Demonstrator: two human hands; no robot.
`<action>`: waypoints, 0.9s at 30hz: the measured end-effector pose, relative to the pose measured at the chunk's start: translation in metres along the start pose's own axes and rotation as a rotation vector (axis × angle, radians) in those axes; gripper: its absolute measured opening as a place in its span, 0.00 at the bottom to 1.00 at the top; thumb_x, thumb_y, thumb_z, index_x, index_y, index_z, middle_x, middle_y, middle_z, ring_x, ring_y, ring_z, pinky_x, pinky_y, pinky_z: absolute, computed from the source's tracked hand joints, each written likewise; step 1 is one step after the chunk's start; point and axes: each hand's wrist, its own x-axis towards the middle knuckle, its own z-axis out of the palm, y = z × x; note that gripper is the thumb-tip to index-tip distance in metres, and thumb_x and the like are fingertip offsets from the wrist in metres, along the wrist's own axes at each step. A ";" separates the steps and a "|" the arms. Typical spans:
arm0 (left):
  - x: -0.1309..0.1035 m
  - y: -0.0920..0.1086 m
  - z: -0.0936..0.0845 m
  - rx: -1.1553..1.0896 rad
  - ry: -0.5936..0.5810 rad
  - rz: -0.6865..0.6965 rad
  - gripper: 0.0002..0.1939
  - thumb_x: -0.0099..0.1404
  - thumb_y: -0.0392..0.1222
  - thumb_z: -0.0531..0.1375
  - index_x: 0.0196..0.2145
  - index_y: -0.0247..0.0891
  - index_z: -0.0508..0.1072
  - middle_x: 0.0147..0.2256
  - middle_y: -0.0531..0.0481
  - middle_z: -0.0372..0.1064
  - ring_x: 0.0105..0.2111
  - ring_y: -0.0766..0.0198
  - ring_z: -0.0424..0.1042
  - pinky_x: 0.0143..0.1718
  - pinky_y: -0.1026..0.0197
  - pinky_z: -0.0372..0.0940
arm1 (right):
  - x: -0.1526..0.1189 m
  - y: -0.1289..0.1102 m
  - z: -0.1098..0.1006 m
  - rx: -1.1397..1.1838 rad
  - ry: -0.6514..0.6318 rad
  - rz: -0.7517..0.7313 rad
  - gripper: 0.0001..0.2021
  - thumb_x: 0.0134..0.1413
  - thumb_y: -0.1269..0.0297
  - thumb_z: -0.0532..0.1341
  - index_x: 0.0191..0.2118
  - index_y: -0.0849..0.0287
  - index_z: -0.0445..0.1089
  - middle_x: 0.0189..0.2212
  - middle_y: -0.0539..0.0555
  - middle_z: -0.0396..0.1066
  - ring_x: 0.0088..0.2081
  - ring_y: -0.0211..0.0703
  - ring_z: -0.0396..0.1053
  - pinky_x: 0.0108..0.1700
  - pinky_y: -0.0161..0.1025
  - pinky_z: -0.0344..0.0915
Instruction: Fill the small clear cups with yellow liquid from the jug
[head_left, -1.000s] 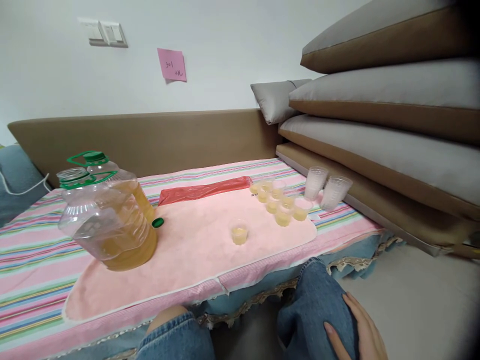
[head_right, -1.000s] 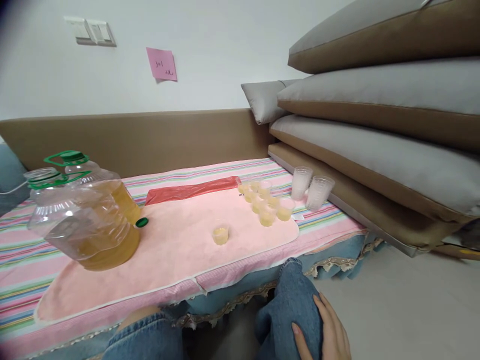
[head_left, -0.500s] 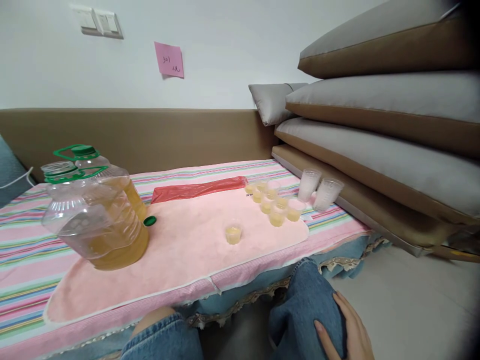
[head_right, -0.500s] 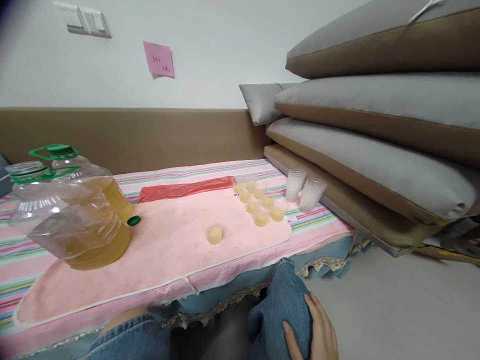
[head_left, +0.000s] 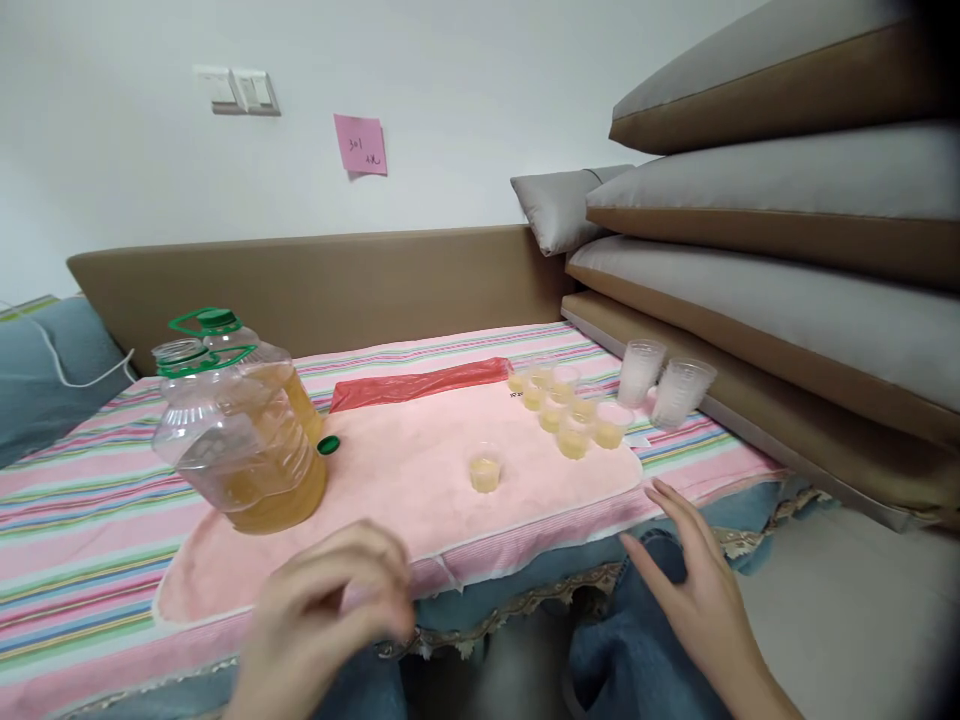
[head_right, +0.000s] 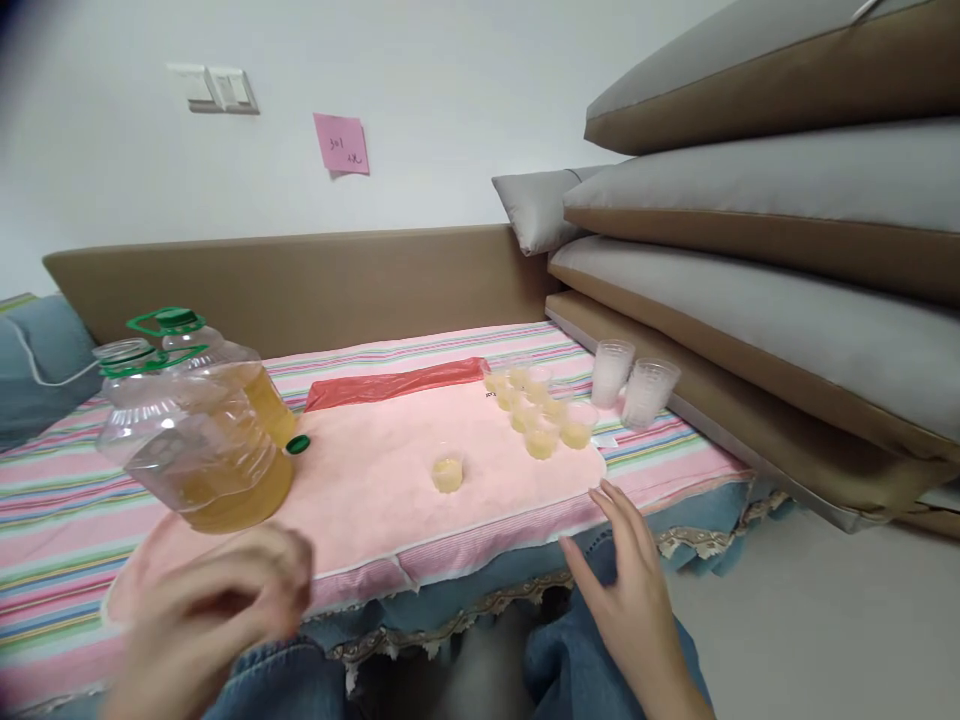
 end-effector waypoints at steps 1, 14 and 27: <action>0.015 -0.005 0.010 -0.025 -0.062 -0.020 0.12 0.57 0.45 0.66 0.20 0.39 0.74 0.25 0.51 0.72 0.31 0.63 0.72 0.33 0.62 0.68 | 0.020 -0.008 0.005 0.061 -0.045 -0.021 0.22 0.59 0.53 0.57 0.57 0.55 0.61 0.60 0.61 0.61 0.62 0.55 0.57 0.63 0.56 0.54; 0.087 -0.130 0.084 -0.021 0.032 -0.429 0.28 0.44 0.36 0.67 0.46 0.39 0.69 0.46 0.40 0.72 0.42 0.56 0.74 0.40 0.54 0.69 | 0.106 -0.013 0.127 0.568 -0.687 0.141 0.13 0.58 0.61 0.63 0.46 0.62 0.71 0.48 0.57 0.73 0.49 0.47 0.72 0.54 0.54 0.66; 0.111 -0.142 0.110 -0.193 -0.043 -0.381 0.48 0.43 0.38 0.72 0.57 0.44 0.51 0.43 0.47 0.70 0.41 0.60 0.74 0.39 0.57 0.69 | 0.096 -0.027 0.130 0.781 -0.765 0.369 0.19 0.41 0.63 0.64 0.43 0.60 0.71 0.46 0.60 0.77 0.45 0.49 0.76 0.48 0.46 0.70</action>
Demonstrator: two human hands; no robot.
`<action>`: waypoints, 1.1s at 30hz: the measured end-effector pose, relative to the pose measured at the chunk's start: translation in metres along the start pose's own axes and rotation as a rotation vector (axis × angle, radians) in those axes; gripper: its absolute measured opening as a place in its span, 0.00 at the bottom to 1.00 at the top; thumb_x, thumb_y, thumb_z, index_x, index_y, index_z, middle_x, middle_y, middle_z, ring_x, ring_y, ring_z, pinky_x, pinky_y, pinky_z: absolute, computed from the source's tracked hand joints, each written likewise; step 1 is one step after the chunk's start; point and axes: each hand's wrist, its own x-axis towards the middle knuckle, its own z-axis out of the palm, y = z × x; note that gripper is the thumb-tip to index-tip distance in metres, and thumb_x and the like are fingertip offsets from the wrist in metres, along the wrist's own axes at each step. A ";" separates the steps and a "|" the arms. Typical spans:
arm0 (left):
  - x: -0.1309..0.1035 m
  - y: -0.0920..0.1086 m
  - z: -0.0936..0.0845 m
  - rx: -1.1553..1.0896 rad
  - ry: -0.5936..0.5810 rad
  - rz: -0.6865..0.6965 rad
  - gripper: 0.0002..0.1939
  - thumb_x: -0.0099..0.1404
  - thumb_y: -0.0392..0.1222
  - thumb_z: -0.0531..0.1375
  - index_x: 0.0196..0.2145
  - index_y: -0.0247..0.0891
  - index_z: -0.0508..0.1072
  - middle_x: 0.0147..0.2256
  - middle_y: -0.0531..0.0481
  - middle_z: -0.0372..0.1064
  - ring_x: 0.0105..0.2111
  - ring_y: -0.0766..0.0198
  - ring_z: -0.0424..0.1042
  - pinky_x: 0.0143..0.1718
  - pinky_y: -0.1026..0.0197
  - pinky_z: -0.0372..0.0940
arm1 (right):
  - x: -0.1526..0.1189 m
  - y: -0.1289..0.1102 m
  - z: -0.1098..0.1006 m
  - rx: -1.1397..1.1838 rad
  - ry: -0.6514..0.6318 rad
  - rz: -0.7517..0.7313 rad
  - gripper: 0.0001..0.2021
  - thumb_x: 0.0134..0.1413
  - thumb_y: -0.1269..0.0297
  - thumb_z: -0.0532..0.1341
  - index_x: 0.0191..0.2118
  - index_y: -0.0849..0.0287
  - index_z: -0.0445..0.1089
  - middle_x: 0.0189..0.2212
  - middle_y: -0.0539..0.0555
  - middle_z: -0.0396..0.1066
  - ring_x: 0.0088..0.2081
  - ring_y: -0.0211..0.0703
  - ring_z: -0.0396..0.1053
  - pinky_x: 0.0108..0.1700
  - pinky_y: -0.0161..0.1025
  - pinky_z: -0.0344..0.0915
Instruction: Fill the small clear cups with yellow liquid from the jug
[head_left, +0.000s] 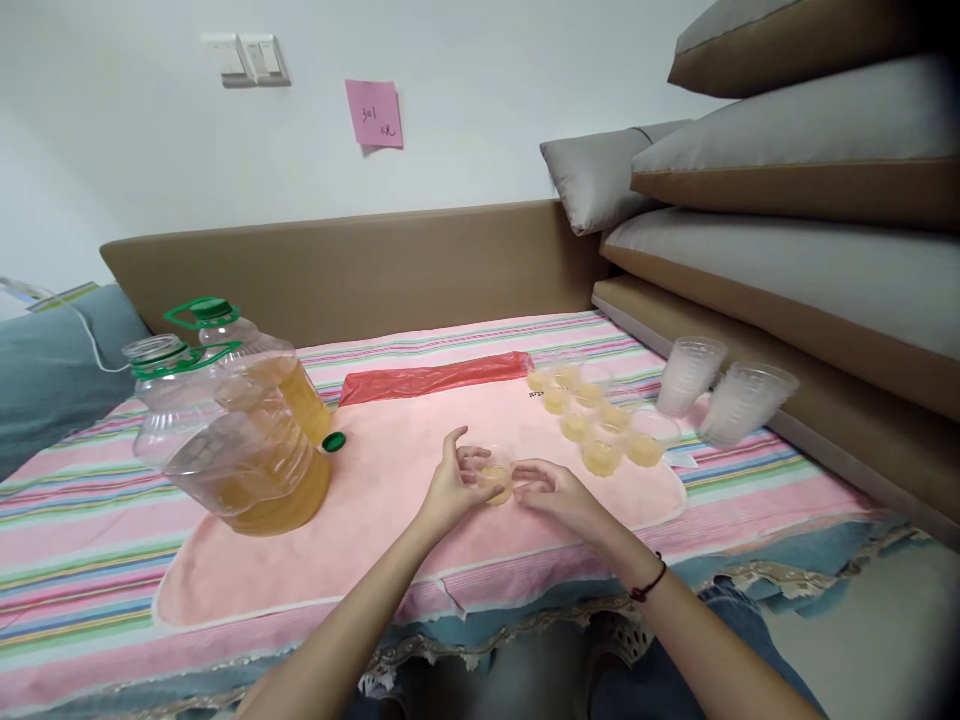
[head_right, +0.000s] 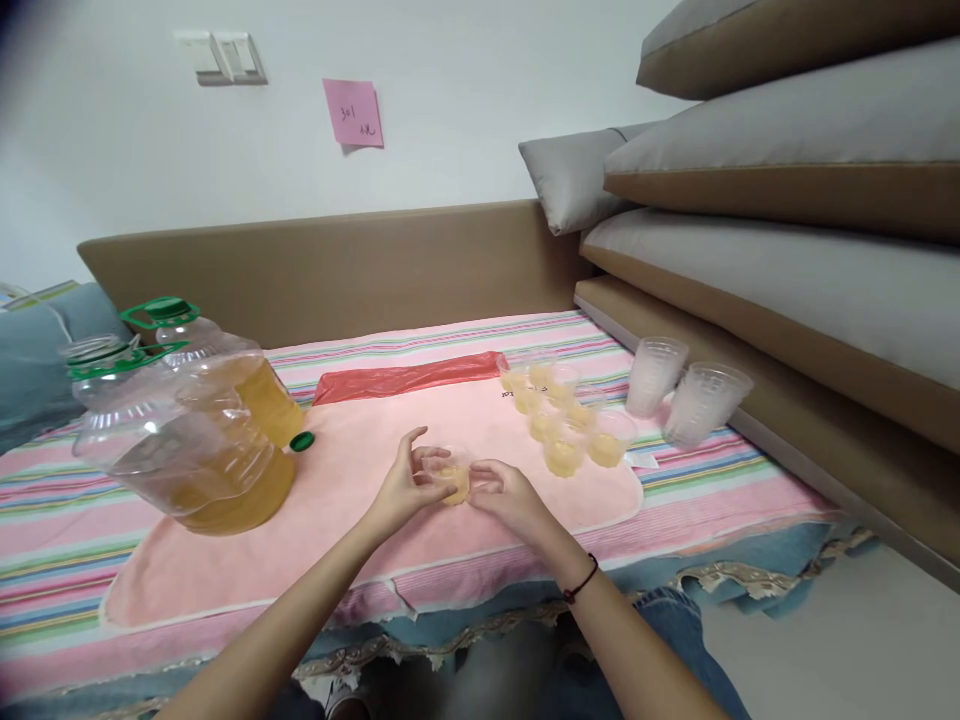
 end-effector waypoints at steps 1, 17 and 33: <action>0.005 0.000 -0.001 -0.011 0.008 0.001 0.47 0.43 0.38 0.71 0.56 0.44 0.51 0.44 0.47 0.69 0.41 0.61 0.74 0.38 0.58 0.69 | 0.000 -0.001 -0.001 -0.002 0.015 0.003 0.19 0.41 0.63 0.64 0.44 0.60 0.71 0.47 0.60 0.76 0.46 0.49 0.75 0.49 0.46 0.69; 0.160 -0.009 0.011 0.091 0.194 0.060 0.45 0.43 0.35 0.71 0.56 0.41 0.56 0.44 0.47 0.67 0.35 0.65 0.69 0.37 0.60 0.66 | 0.005 -0.003 0.027 -0.246 0.044 0.063 0.17 0.44 0.72 0.62 0.44 0.63 0.73 0.39 0.58 0.76 0.35 0.44 0.74 0.40 0.42 0.71; 0.210 -0.038 0.041 0.153 0.168 0.090 0.45 0.45 0.40 0.71 0.58 0.43 0.56 0.46 0.45 0.68 0.37 0.62 0.70 0.40 0.58 0.65 | 0.003 0.000 0.026 -0.553 0.212 -0.166 0.18 0.47 0.78 0.57 0.43 0.58 0.73 0.43 0.56 0.74 0.48 0.48 0.69 0.53 0.43 0.66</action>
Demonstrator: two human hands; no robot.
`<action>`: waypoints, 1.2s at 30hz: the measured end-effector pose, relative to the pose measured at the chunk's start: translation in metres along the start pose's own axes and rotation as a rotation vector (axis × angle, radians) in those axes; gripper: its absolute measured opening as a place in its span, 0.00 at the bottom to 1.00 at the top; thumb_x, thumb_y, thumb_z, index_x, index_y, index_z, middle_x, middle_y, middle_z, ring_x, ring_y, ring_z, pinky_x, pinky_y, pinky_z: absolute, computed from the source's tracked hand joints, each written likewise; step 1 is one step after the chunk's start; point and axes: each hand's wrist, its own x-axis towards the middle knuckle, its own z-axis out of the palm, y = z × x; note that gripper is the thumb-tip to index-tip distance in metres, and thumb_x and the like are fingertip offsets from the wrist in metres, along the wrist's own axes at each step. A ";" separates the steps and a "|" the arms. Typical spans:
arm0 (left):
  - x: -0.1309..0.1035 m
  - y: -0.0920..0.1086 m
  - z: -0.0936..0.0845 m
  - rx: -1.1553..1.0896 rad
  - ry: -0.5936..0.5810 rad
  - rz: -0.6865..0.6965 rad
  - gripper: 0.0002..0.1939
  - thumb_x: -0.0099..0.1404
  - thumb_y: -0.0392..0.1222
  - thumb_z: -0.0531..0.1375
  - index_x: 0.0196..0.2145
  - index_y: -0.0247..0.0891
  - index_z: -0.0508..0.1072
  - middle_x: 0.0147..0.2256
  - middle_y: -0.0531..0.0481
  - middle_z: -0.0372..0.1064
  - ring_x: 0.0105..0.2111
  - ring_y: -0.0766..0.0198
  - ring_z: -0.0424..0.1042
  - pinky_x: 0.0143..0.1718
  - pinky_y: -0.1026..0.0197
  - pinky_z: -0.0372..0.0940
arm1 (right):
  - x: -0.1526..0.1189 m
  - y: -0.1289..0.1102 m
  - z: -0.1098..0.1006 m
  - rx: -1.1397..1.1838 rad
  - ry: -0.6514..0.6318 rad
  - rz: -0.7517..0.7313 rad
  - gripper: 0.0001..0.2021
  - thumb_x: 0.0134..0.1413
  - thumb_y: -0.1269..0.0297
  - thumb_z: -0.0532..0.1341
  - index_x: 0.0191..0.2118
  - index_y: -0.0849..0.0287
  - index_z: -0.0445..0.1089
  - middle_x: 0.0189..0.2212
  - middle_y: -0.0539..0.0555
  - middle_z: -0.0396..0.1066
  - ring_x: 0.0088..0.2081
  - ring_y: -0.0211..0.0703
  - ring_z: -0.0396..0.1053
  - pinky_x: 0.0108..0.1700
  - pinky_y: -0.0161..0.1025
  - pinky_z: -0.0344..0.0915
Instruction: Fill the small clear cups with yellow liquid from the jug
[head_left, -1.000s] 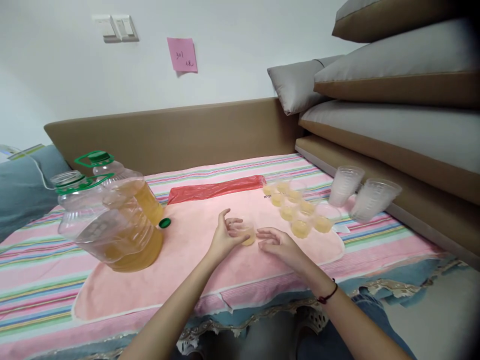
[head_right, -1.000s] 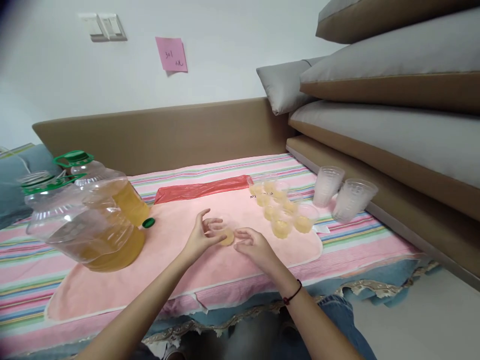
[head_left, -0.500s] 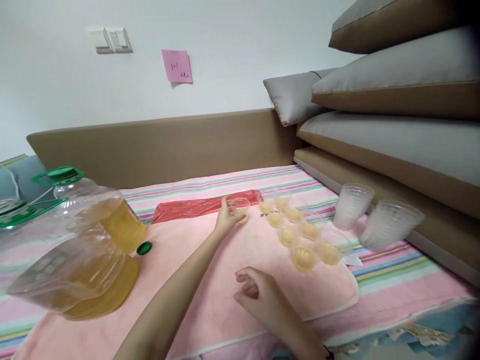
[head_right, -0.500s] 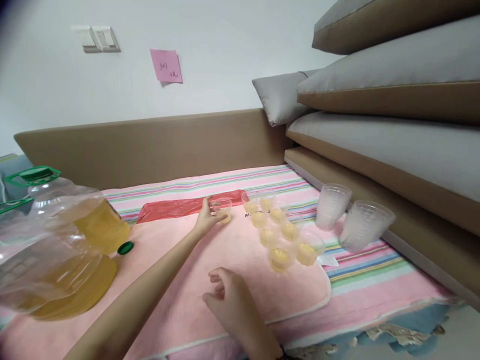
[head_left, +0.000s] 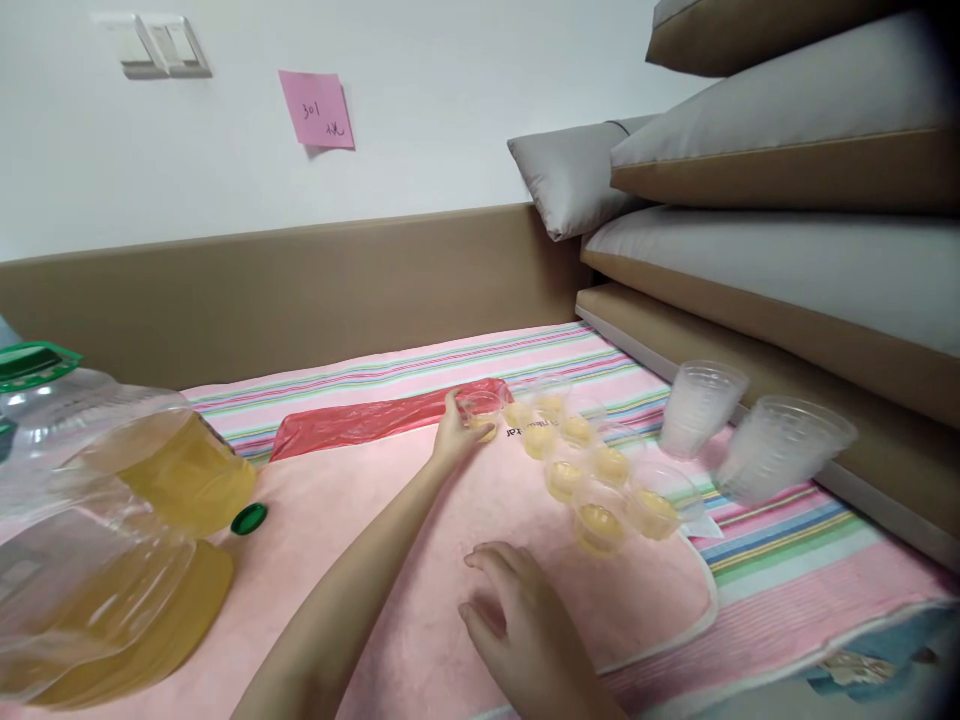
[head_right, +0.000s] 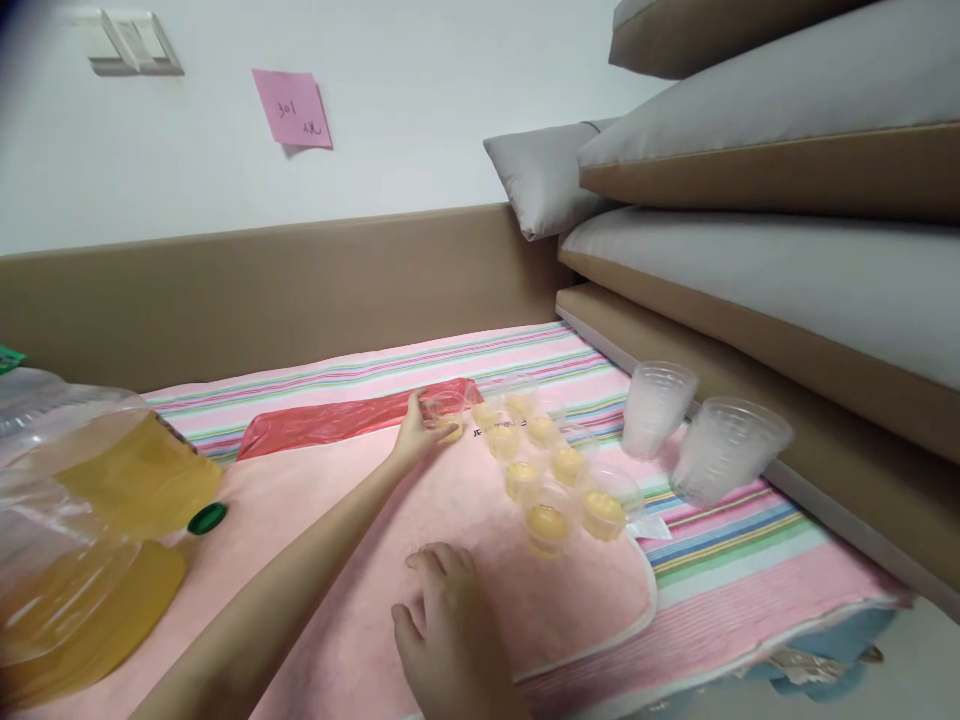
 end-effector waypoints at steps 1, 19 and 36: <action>-0.001 0.000 0.001 0.003 0.009 -0.003 0.45 0.45 0.40 0.71 0.58 0.43 0.55 0.47 0.45 0.68 0.37 0.62 0.70 0.39 0.58 0.65 | -0.001 0.000 0.001 0.001 -0.003 -0.001 0.18 0.47 0.78 0.57 0.44 0.58 0.73 0.43 0.55 0.74 0.48 0.48 0.69 0.53 0.43 0.66; -0.005 -0.006 0.008 0.003 0.077 0.000 0.43 0.47 0.42 0.71 0.57 0.41 0.55 0.48 0.43 0.68 0.39 0.59 0.72 0.42 0.56 0.66 | 0.008 -0.011 -0.025 -0.613 -0.258 0.240 0.15 0.57 0.75 0.54 0.47 0.64 0.73 0.46 0.63 0.73 0.51 0.61 0.67 0.51 0.57 0.66; -0.007 -0.007 0.016 0.073 0.163 -0.026 0.41 0.52 0.44 0.68 0.59 0.43 0.52 0.50 0.42 0.68 0.44 0.56 0.72 0.44 0.53 0.65 | 0.006 -0.012 -0.025 -0.589 -0.299 0.267 0.17 0.58 0.72 0.56 0.52 0.62 0.70 0.52 0.63 0.70 0.55 0.60 0.64 0.55 0.54 0.64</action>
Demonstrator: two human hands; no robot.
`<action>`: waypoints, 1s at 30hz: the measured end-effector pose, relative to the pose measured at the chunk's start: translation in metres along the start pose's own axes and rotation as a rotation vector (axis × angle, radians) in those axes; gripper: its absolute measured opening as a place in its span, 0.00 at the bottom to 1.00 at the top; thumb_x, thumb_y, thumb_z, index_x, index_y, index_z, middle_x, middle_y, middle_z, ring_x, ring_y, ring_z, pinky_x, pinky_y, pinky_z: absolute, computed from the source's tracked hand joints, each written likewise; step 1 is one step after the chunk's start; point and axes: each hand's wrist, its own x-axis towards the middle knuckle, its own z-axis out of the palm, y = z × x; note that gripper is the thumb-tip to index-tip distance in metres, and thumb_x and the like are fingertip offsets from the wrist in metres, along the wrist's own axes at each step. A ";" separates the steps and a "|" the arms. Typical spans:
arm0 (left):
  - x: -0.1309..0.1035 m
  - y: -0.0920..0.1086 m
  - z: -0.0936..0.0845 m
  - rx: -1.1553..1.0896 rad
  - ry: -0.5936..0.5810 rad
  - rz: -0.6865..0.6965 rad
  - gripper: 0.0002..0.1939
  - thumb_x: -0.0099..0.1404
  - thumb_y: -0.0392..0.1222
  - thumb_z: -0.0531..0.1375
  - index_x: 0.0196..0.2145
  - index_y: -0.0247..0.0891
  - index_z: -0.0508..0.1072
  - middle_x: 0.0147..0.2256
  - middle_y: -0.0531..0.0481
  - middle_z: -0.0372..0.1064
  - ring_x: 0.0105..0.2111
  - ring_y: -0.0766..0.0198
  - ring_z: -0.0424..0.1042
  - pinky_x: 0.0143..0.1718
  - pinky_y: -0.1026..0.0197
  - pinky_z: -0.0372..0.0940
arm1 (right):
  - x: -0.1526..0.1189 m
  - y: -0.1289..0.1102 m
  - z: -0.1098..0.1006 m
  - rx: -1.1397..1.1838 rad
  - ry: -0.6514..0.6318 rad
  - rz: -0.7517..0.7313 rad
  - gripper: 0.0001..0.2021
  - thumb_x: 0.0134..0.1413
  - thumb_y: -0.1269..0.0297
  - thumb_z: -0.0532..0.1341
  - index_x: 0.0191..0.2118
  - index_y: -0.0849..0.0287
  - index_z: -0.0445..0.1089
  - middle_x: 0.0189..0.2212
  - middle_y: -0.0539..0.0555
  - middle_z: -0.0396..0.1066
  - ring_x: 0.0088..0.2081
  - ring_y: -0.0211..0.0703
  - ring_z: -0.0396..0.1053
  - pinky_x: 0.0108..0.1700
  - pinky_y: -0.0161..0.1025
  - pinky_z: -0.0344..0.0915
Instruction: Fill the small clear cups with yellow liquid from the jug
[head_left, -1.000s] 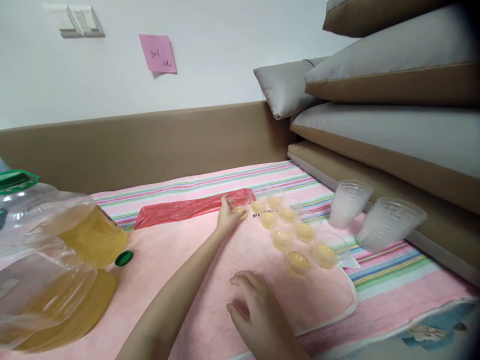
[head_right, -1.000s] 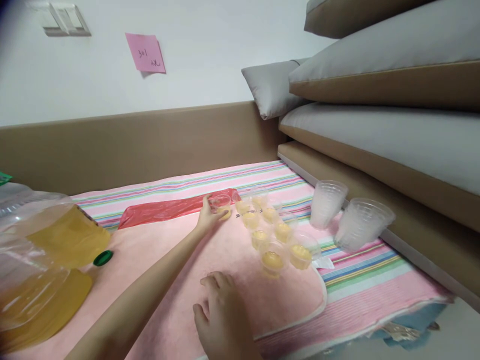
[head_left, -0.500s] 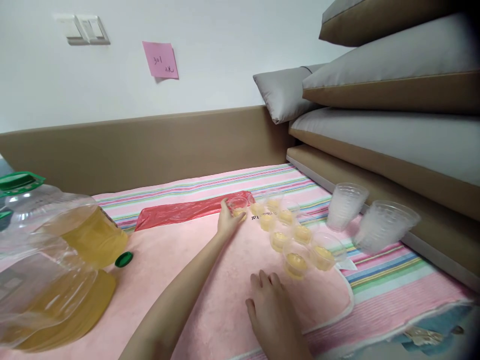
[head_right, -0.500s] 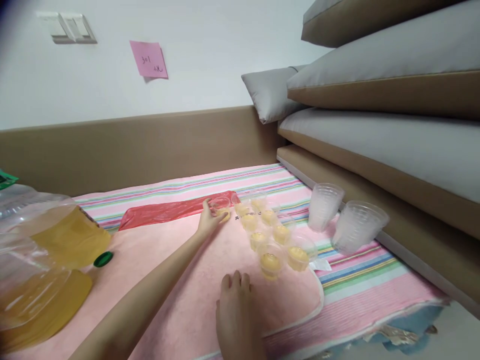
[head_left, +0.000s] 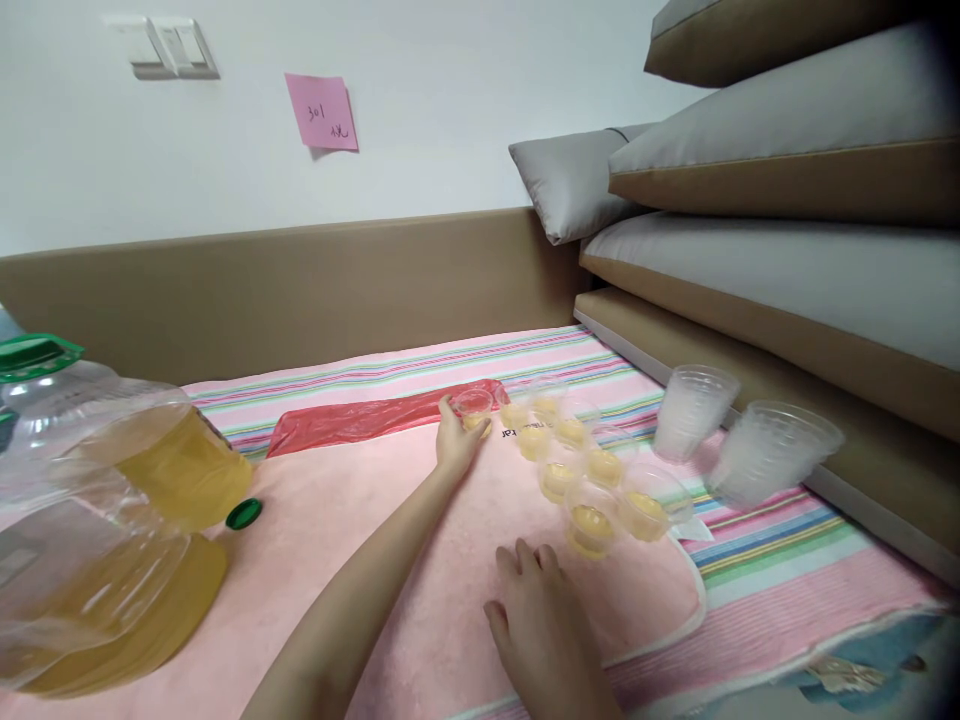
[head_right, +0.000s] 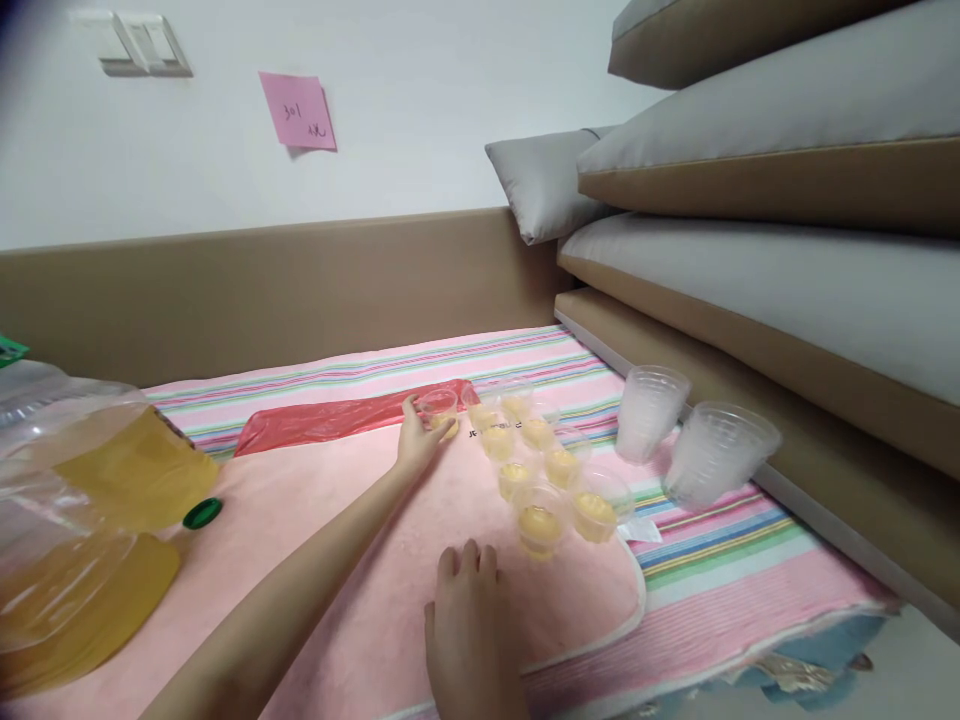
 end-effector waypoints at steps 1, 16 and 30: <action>-0.001 0.000 0.000 0.006 0.001 0.005 0.41 0.52 0.43 0.68 0.59 0.43 0.52 0.50 0.42 0.68 0.44 0.56 0.72 0.44 0.53 0.65 | 0.000 0.000 0.000 0.000 -0.009 0.006 0.17 0.58 0.72 0.56 0.53 0.62 0.70 0.52 0.63 0.70 0.55 0.60 0.63 0.55 0.54 0.63; -0.005 0.002 0.000 0.028 -0.029 0.000 0.40 0.53 0.47 0.68 0.58 0.41 0.52 0.53 0.38 0.66 0.43 0.57 0.73 0.43 0.55 0.66 | 0.004 -0.007 -0.009 -0.089 -0.084 0.017 0.19 0.60 0.70 0.57 0.56 0.64 0.68 0.53 0.65 0.69 0.56 0.60 0.64 0.56 0.53 0.63; -0.006 0.000 -0.001 0.005 -0.044 -0.012 0.37 0.55 0.47 0.67 0.56 0.41 0.53 0.50 0.40 0.69 0.44 0.56 0.73 0.44 0.54 0.65 | 0.005 -0.008 -0.004 -0.111 -0.050 0.008 0.15 0.58 0.73 0.59 0.50 0.65 0.71 0.45 0.65 0.74 0.48 0.58 0.71 0.48 0.50 0.68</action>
